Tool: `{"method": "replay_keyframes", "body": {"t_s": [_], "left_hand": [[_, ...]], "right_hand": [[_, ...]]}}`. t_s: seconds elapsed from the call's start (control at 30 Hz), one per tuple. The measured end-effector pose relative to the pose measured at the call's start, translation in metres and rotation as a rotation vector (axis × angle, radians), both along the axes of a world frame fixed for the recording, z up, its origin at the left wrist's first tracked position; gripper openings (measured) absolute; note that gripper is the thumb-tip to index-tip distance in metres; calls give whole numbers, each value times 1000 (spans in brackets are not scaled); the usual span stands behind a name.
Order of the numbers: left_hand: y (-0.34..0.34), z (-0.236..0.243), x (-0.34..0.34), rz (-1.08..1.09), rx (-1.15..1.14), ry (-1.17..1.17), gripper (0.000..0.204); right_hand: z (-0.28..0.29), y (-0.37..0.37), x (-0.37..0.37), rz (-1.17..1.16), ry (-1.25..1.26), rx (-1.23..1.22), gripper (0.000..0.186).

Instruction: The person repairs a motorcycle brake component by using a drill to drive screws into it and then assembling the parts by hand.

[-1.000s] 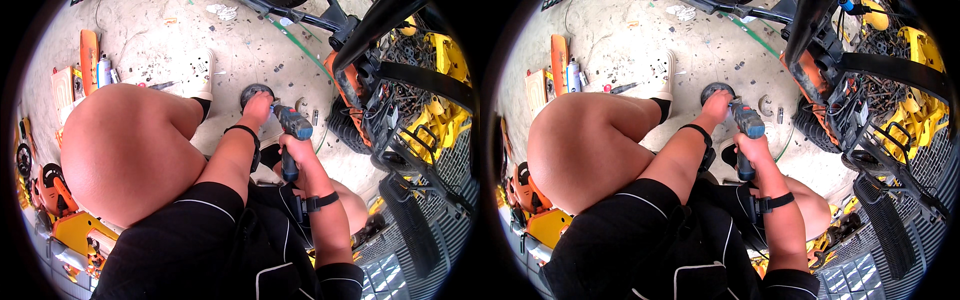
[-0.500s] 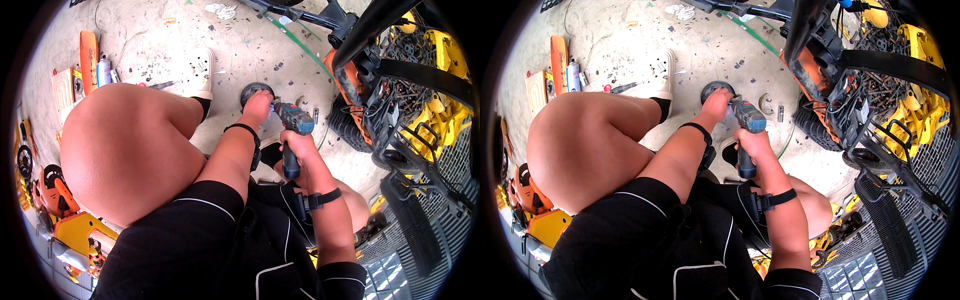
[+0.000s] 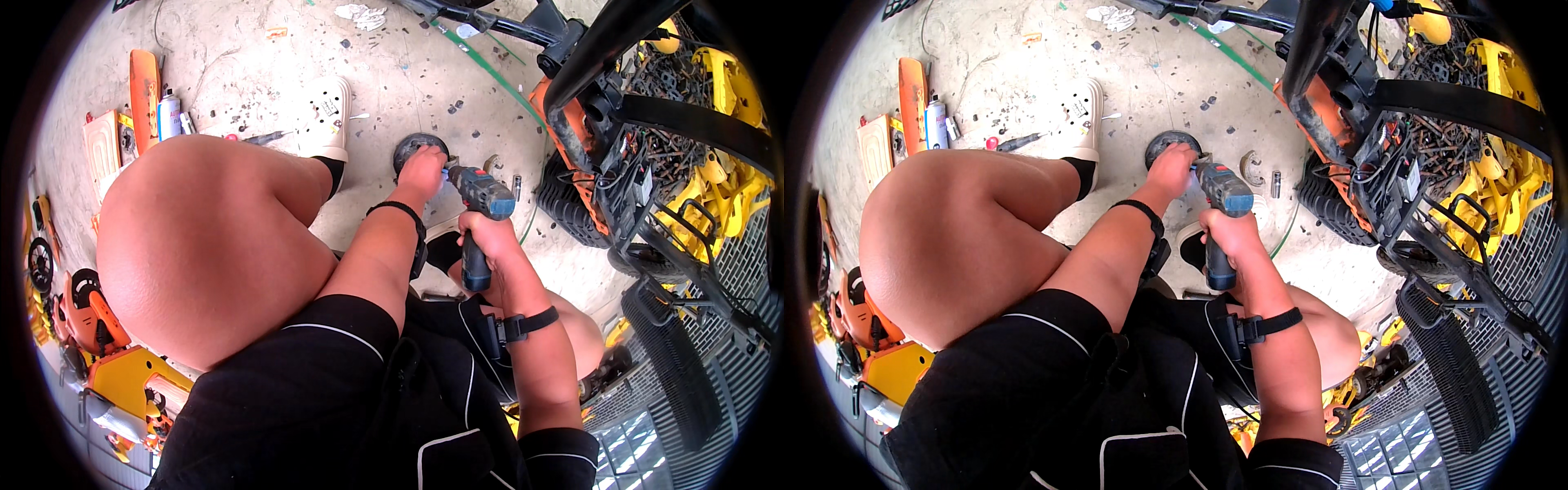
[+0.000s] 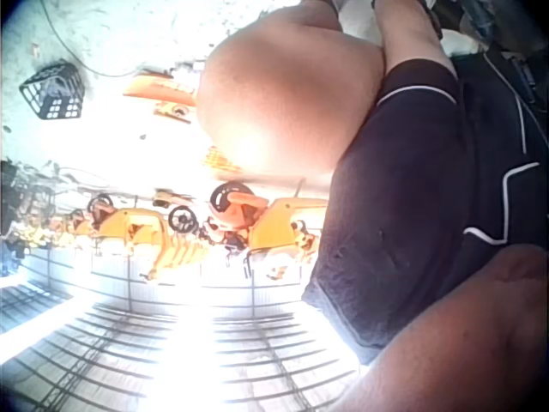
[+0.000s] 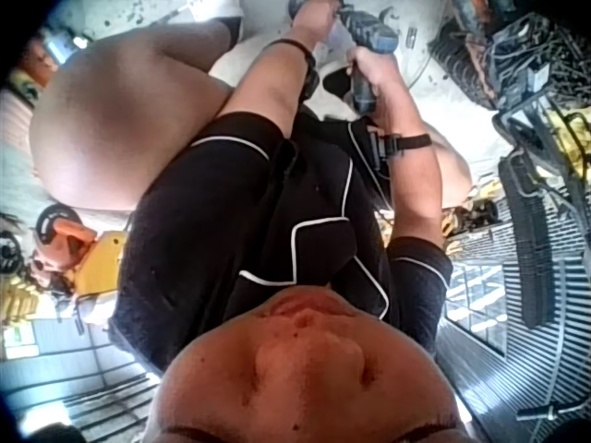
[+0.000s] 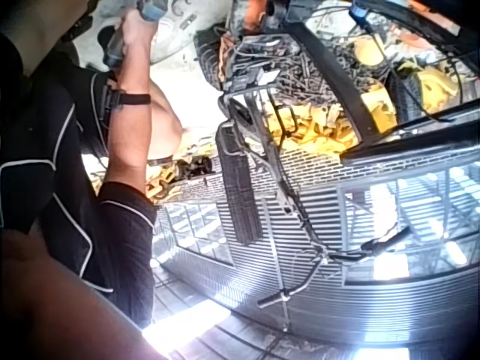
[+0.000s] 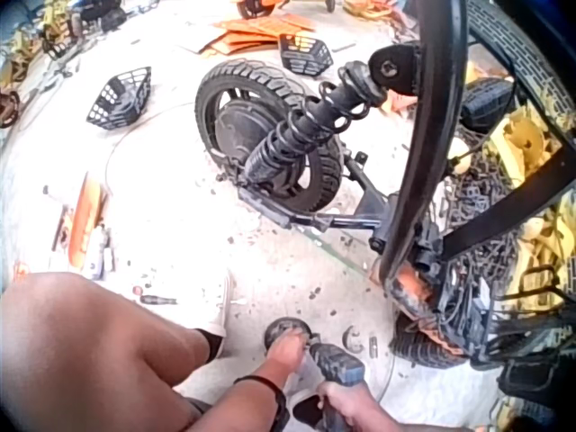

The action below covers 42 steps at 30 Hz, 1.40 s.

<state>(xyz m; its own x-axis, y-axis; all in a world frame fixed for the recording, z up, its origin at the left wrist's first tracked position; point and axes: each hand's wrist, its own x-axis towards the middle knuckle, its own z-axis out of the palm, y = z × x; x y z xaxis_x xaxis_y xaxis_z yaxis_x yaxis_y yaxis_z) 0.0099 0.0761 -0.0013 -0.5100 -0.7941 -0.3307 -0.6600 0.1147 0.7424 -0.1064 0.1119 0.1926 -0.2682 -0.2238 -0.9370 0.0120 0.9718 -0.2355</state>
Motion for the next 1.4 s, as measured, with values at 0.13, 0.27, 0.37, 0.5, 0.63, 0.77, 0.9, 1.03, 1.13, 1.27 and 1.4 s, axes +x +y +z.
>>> {"method": "replay_keyframes", "body": {"t_s": [0.13, 0.27, 0.37, 0.5, 0.63, 0.77, 0.9, 1.03, 1.13, 1.27, 1.4], "left_hand": [[-1, 0, 0, 3, 16, 3, 25], [0, 0, 0, 15, 12, 11, 26], [-1, 1, 0, 12, 9, 12, 25], [-2, 1, 0, 8, -2, 9, 22], [0, 0, -1, 15, -11, 8, 20], [0, -1, -1, 23, -4, 15, 19], [0, 0, -1, 28, -6, 20, 18], [-1, 3, 0, 11, -7, 4, 19], [-2, 5, 0, 2, -4, -4, 20], [-1, 2, 0, 23, 3, 8, 20], [-2, 6, -1, 11, 36, -23, 13]], "right_hand": [[-2, 2, -1, -13, -12, -4, 29], [-4, 5, -1, -12, -18, 8, 37], [0, 5, 2, -7, 8, -4, 33], [-1, 5, 3, -1, 8, -17, 26], [-1, 5, 3, -2, 8, -31, 24], [-4, 9, 1, 12, 6, -24, 23], [-4, 8, -1, 13, -5, -24, 23], [-2, 7, 0, 17, 1, -16, 24], [-4, 9, 0, 16, 6, -22, 24], [0, 6, 3, -2, 11, -32, 24], [2, 3, 0, 7, -3, -6, 24]]}}
